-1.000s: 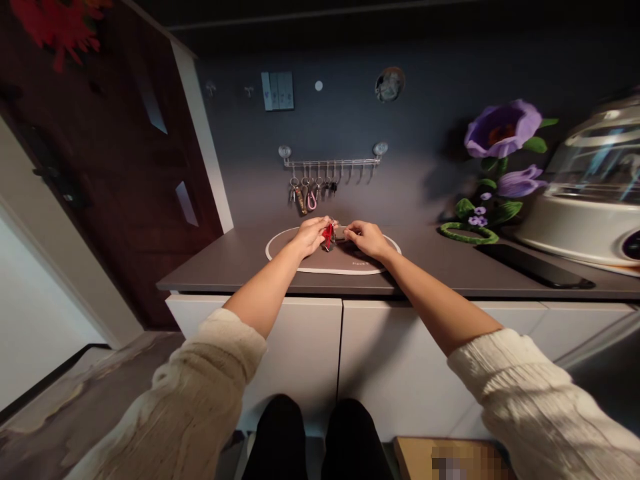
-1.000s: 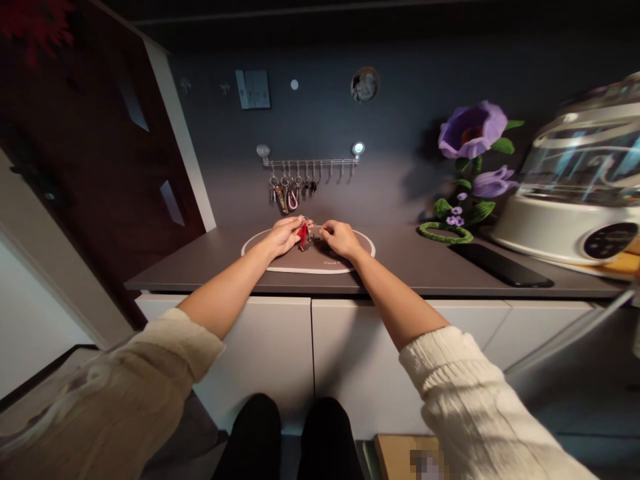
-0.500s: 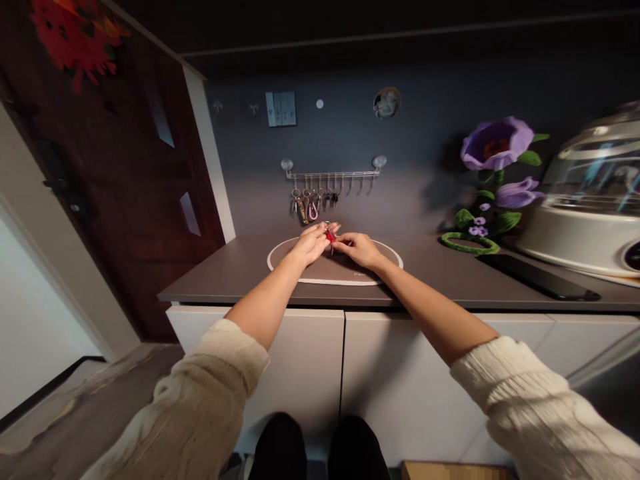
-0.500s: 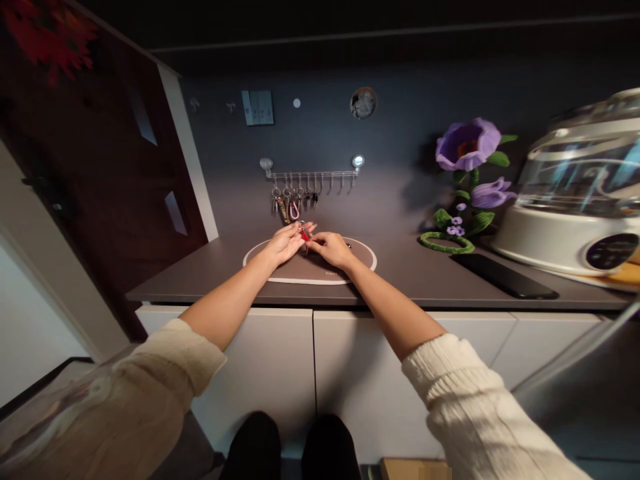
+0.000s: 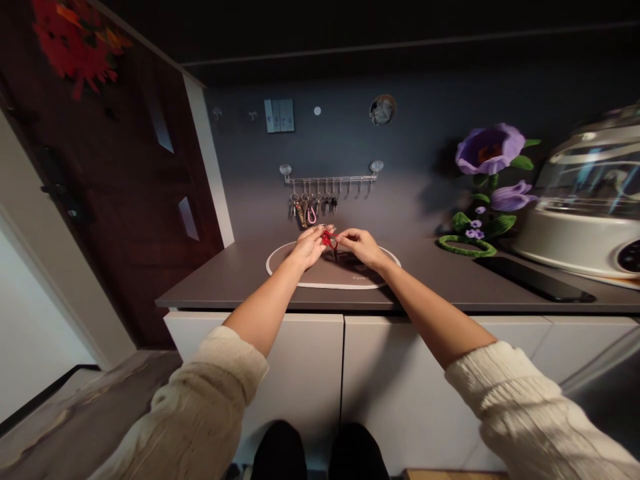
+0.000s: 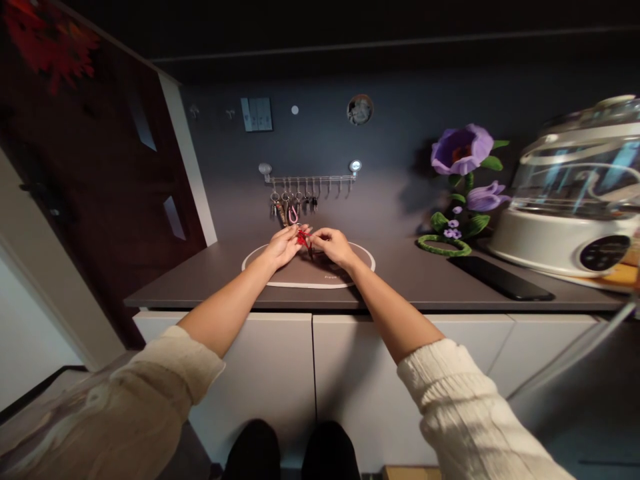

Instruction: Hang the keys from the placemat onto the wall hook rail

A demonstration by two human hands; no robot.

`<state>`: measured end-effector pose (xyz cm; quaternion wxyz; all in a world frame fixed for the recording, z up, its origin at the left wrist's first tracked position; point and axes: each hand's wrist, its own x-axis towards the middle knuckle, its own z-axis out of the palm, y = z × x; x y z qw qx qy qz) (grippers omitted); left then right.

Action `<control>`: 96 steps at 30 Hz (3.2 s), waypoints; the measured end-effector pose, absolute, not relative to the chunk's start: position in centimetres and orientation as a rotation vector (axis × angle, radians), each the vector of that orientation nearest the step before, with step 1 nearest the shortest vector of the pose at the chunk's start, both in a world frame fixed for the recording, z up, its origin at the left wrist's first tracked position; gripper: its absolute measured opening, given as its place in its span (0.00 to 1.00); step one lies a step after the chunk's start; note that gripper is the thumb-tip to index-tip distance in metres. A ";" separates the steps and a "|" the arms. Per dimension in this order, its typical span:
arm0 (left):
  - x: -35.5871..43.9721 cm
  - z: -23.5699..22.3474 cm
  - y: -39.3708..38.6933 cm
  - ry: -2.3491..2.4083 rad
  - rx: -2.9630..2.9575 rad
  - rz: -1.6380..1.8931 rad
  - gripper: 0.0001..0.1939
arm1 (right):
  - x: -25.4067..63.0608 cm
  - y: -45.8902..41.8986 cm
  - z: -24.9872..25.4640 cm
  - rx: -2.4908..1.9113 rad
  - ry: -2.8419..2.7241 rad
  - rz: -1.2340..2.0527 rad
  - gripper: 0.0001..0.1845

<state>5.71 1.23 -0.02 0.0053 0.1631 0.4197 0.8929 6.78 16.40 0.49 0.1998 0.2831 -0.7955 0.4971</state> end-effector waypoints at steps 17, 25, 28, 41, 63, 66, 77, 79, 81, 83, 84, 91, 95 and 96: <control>6.4 -0.4 2.1 1.525 0.496 2.486 0.05 | 6.8 16.8 1.3 0.778 -1.703 2.368 0.10; 6.6 -0.6 2.2 1.525 0.611 2.319 0.08 | 6.8 17.0 1.2 0.708 -1.799 2.346 0.16; 6.7 -0.6 2.2 1.520 0.605 2.309 0.08 | 6.9 17.0 1.2 0.682 -1.890 2.255 0.19; 6.4 -0.6 2.5 1.512 0.523 2.419 0.04 | 5.4 17.1 0.2 0.800 -1.807 2.261 0.27; 5.5 -1.4 2.8 2.312 0.633 2.288 0.11 | 5.7 17.9 0.5 0.580 -1.898 2.064 0.18; 5.1 -1.7 2.3 2.784 0.692 2.087 0.10 | 5.4 18.2 1.2 0.549 -1.866 1.991 0.17; 5.5 -2.0 1.5 3.412 0.519 1.285 0.10 | 0.6 18.1 5.4 0.239 -1.914 1.494 0.14; 5.4 -2.1 1.6 3.423 0.496 1.218 0.10 | -0.1 17.8 6.1 0.174 -1.944 1.342 0.12; 5.3 -2.2 1.6 3.412 0.476 1.193 0.10 | -0.7 17.4 6.8 0.138 -1.985 1.196 0.11; 5.2 -2.3 1.6 3.399 0.484 1.201 0.10 | -1.1 16.9 7.3 0.105 -2.030 1.060 0.11; 5.2 -2.3 1.6 3.397 0.495 1.208 0.10 | -1.3 16.6 7.5 0.090 -2.050 1.002 0.11; 5.0 -2.5 1.7 3.357 0.418 1.310 0.09 | -2.2 15.0 8.3 0.022 -2.108 0.897 0.10; 5.1 -2.3 1.8 3.380 0.360 1.187 0.09 | -2.2 14.4 8.7 -0.066 -2.167 0.835 0.13; 5.2 -2.2 1.8 3.395 0.345 1.091 0.10 | -2.2 14.3 8.8 -0.095 -2.183 0.798 0.13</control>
